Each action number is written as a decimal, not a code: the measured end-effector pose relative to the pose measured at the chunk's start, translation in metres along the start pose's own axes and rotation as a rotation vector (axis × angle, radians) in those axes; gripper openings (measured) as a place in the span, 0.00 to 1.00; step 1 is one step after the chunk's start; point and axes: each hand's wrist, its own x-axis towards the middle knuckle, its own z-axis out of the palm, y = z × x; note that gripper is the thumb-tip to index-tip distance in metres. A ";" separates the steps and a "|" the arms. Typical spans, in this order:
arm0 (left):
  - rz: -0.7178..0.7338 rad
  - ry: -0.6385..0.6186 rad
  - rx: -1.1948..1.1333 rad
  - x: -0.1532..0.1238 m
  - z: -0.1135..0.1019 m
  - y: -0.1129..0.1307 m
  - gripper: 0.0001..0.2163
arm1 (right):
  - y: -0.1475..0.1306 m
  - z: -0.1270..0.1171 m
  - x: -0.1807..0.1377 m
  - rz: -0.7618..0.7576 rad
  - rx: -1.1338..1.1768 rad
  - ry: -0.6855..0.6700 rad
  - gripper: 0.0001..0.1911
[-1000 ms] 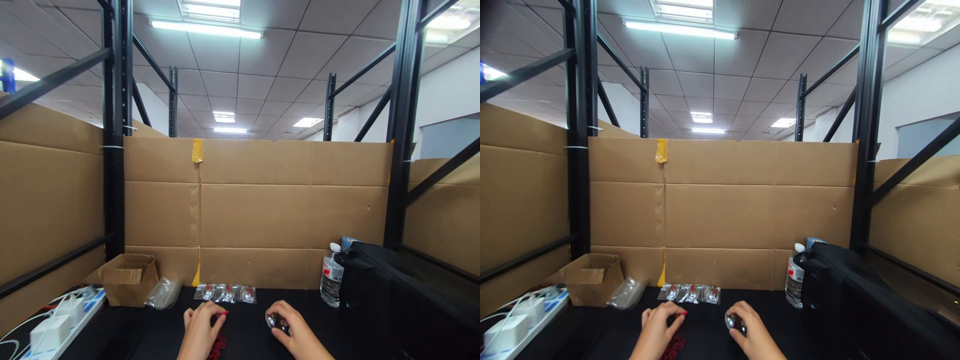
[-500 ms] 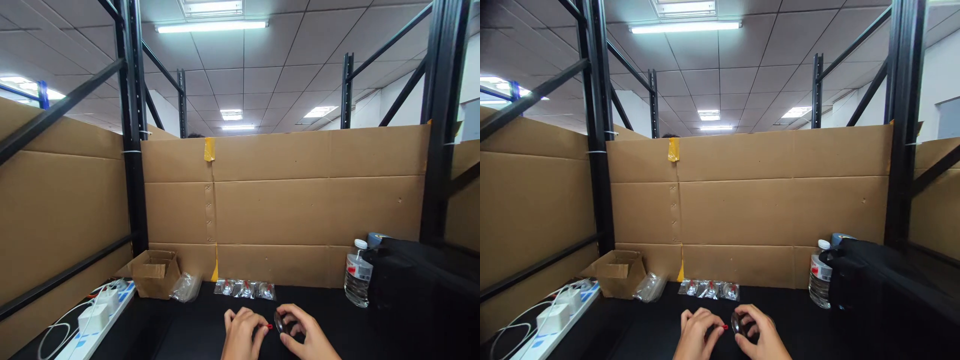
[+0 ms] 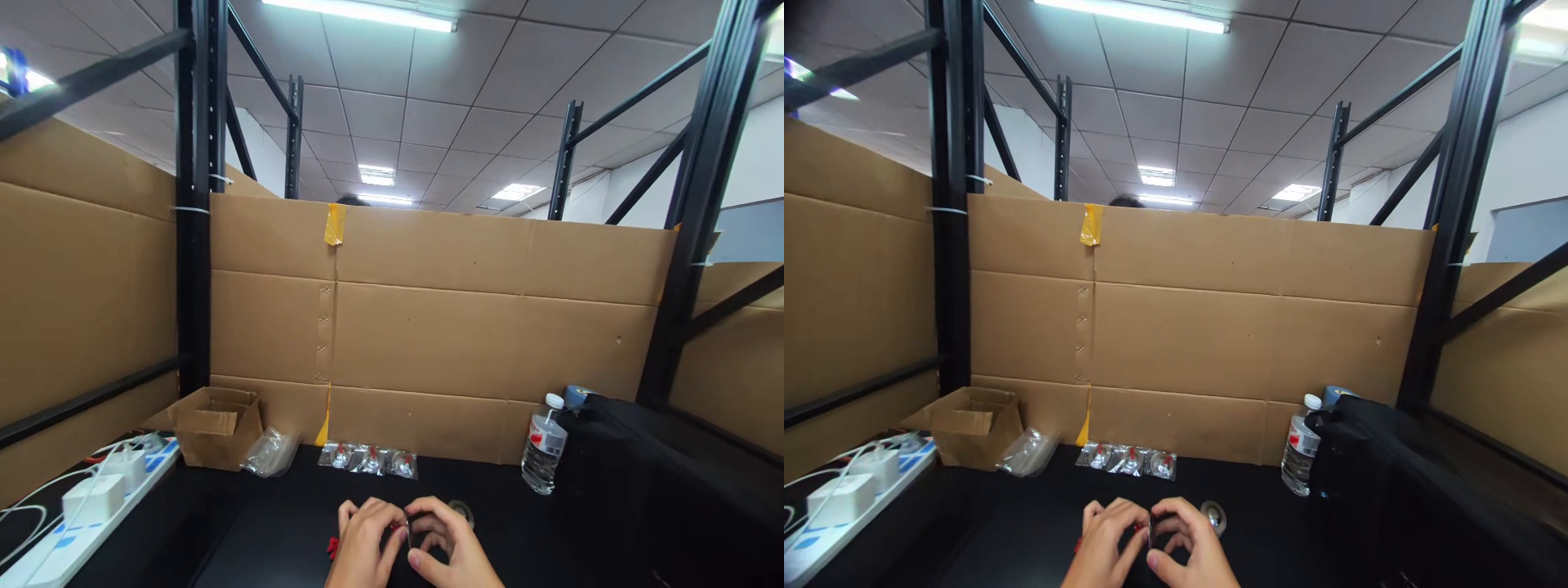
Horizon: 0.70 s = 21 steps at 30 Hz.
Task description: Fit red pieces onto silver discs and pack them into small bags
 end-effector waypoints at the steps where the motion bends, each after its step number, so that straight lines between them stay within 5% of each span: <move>1: -0.038 0.015 -0.037 -0.001 0.002 0.000 0.05 | -0.001 0.000 0.000 -0.003 0.007 0.005 0.26; 13: -0.188 -0.021 -0.250 0.005 -0.004 -0.005 0.09 | 0.002 0.002 -0.001 -0.019 0.097 0.049 0.25; 21: -0.158 0.033 -0.118 0.002 -0.004 0.003 0.05 | -0.012 0.009 -0.003 0.004 0.159 0.103 0.24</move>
